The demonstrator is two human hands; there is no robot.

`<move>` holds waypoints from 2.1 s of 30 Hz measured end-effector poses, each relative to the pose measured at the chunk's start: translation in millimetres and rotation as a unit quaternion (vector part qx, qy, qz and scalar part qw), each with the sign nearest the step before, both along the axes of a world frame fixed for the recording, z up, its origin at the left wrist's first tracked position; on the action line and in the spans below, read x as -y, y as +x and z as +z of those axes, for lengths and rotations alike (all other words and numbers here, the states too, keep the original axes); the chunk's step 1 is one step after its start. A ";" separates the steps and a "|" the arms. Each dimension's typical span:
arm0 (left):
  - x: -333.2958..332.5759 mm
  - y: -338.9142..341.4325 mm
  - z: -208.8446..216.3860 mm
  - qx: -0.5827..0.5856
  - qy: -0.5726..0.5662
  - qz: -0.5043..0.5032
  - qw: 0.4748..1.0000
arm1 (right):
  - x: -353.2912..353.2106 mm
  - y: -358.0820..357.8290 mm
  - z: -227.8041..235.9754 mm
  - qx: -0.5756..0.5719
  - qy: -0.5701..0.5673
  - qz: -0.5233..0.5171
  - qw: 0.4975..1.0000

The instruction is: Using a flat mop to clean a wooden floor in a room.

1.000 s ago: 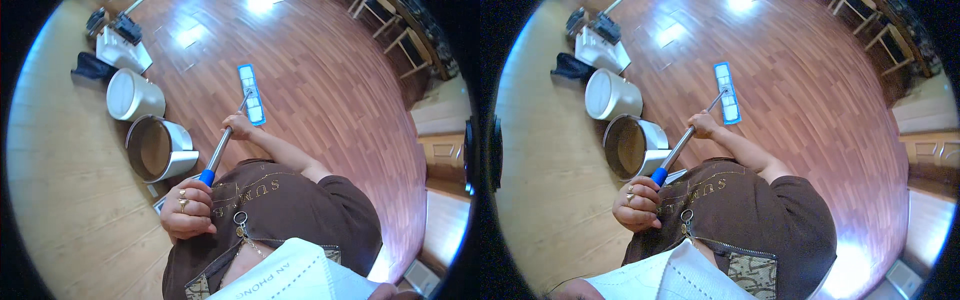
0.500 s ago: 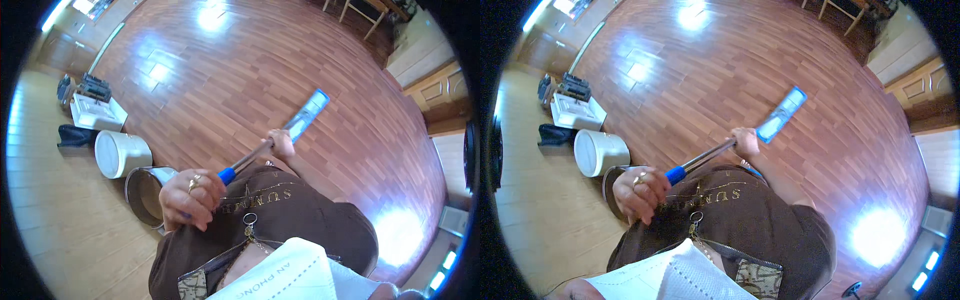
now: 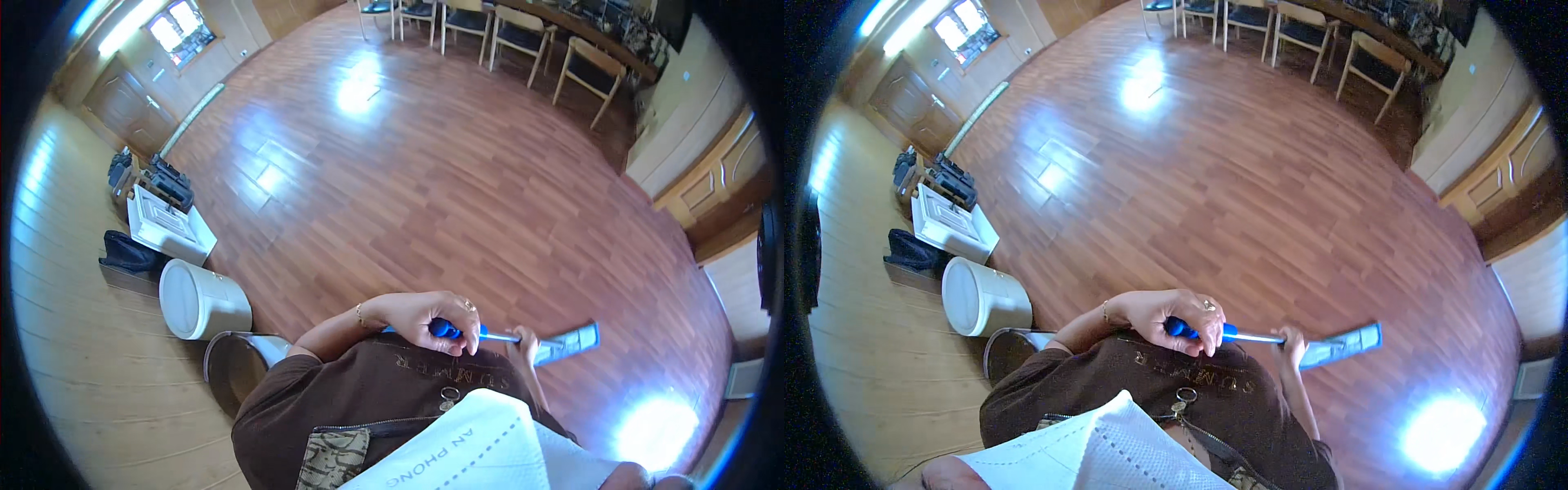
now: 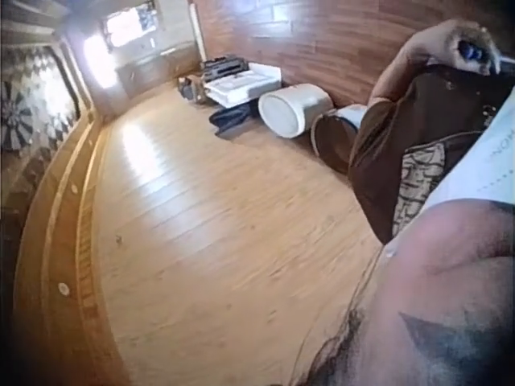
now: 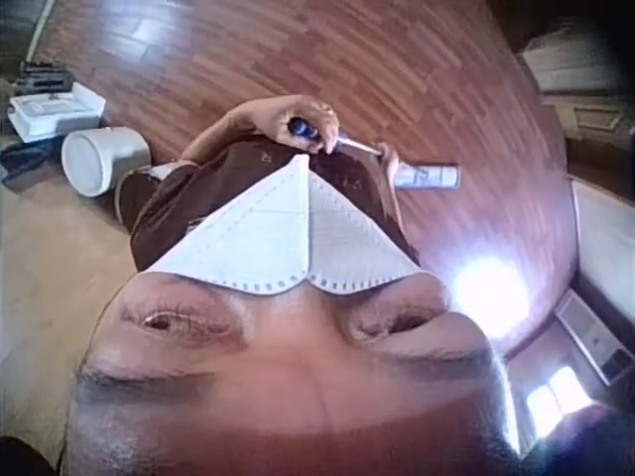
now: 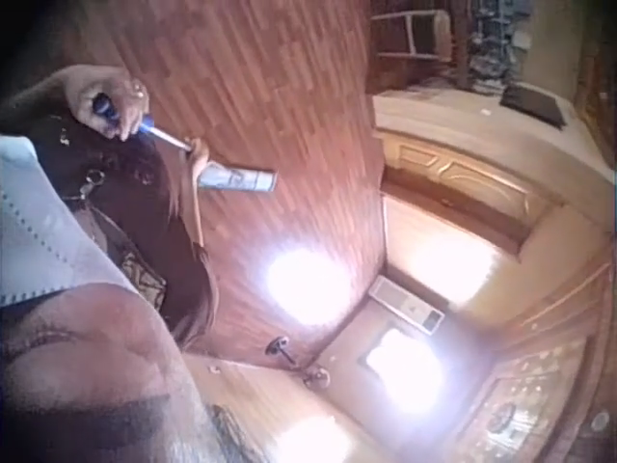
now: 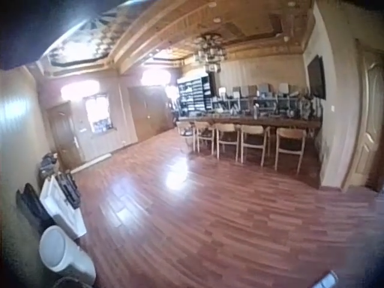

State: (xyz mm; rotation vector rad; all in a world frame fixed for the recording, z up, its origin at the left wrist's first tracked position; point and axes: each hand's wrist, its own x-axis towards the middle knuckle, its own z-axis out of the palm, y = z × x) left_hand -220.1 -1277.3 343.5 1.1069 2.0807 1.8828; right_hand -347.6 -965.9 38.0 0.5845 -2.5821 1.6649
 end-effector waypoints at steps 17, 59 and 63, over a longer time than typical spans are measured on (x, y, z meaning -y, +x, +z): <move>232.2 72.3 120.8 -0.291 0.058 0.087 0.951 | 375.7 -7.9 124.0 -0.103 0.169 0.495 0.846; 192.9 -304.6 22.1 -0.087 -0.039 -0.043 0.995 | 243.1 -336.2 54.9 -0.092 0.166 -0.067 0.980; 155.0 -370.4 -6.3 0.011 -0.027 -0.047 0.998 | 166.5 -413.7 -1.2 0.005 0.098 -0.089 0.991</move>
